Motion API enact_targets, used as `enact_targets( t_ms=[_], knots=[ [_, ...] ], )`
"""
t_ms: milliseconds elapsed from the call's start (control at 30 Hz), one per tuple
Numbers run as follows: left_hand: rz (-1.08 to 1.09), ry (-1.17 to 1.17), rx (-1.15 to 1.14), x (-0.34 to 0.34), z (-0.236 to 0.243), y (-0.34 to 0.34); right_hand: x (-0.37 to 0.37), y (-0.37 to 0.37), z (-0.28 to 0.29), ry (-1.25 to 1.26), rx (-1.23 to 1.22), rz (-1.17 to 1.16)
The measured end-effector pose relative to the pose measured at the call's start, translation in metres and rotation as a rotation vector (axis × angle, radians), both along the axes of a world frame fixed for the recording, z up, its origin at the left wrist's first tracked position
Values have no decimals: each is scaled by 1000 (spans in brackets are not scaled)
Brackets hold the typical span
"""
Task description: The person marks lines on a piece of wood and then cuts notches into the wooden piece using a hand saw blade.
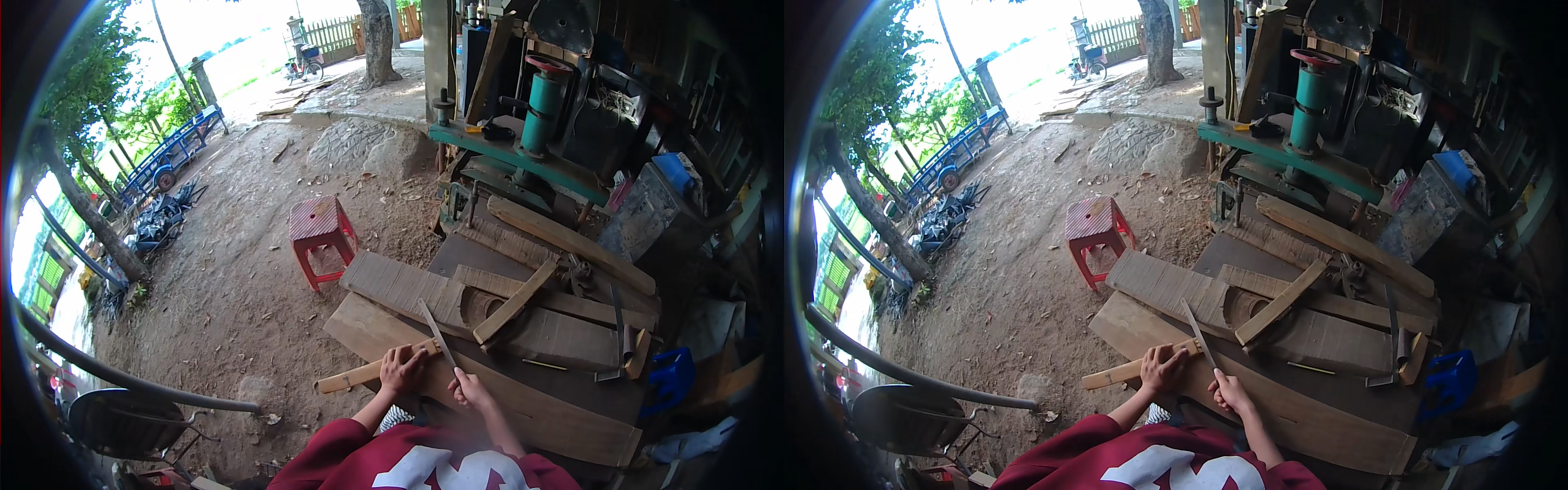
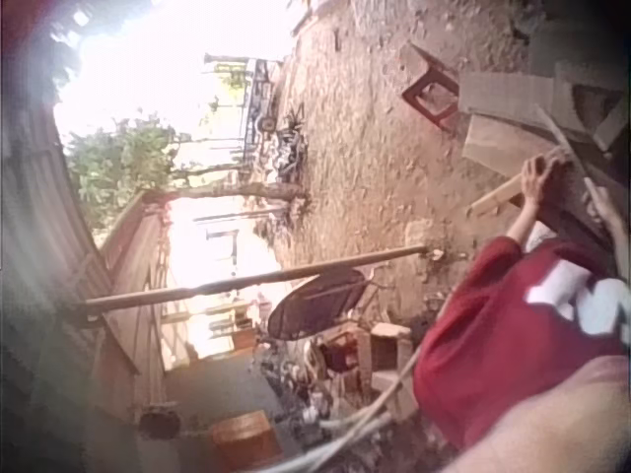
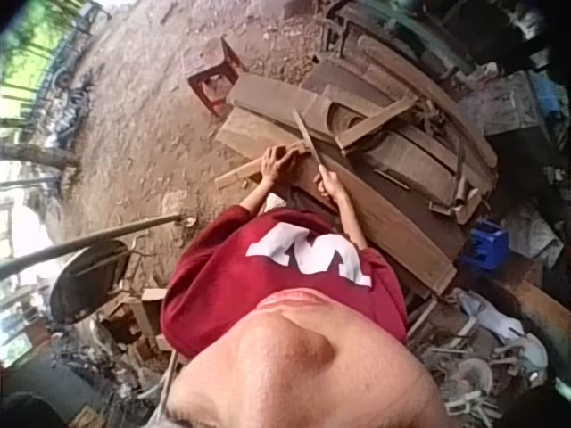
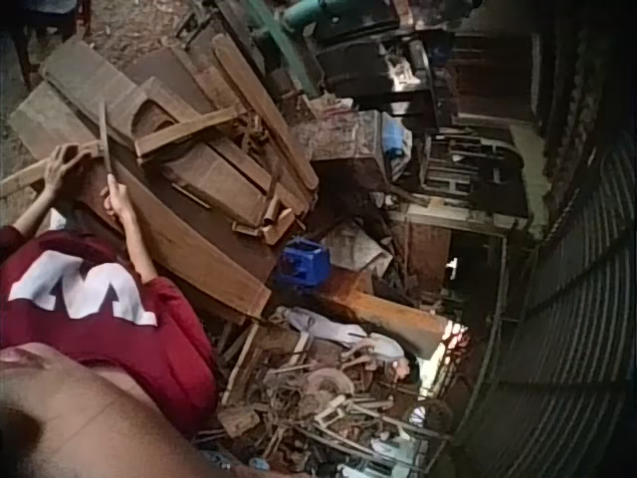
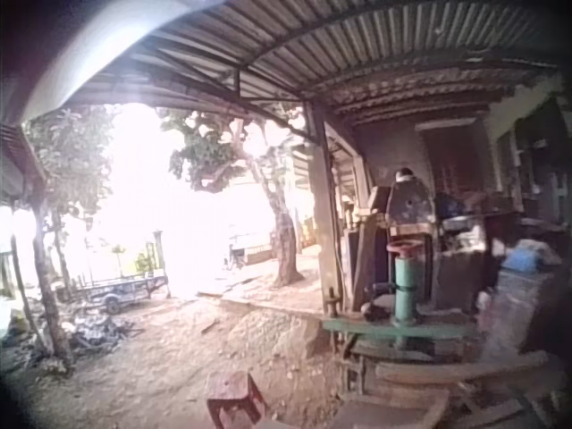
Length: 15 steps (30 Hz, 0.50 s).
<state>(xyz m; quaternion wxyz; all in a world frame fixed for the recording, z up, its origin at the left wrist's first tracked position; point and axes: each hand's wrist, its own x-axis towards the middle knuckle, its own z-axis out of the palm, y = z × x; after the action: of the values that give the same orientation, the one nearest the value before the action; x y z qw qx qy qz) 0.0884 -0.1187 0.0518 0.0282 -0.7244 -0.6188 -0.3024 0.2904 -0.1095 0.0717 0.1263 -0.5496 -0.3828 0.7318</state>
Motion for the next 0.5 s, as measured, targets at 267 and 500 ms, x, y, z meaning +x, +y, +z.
enact_targets(
  t_ms=[267, 500],
  knots=[
    [3, -2, -11, 0, -2, 0, -1, 0, 3, -13, 12, 4],
    [7, -3, -12, 1, -1, 0, -1, 0, 5, -21, 8, 8]
  ],
)
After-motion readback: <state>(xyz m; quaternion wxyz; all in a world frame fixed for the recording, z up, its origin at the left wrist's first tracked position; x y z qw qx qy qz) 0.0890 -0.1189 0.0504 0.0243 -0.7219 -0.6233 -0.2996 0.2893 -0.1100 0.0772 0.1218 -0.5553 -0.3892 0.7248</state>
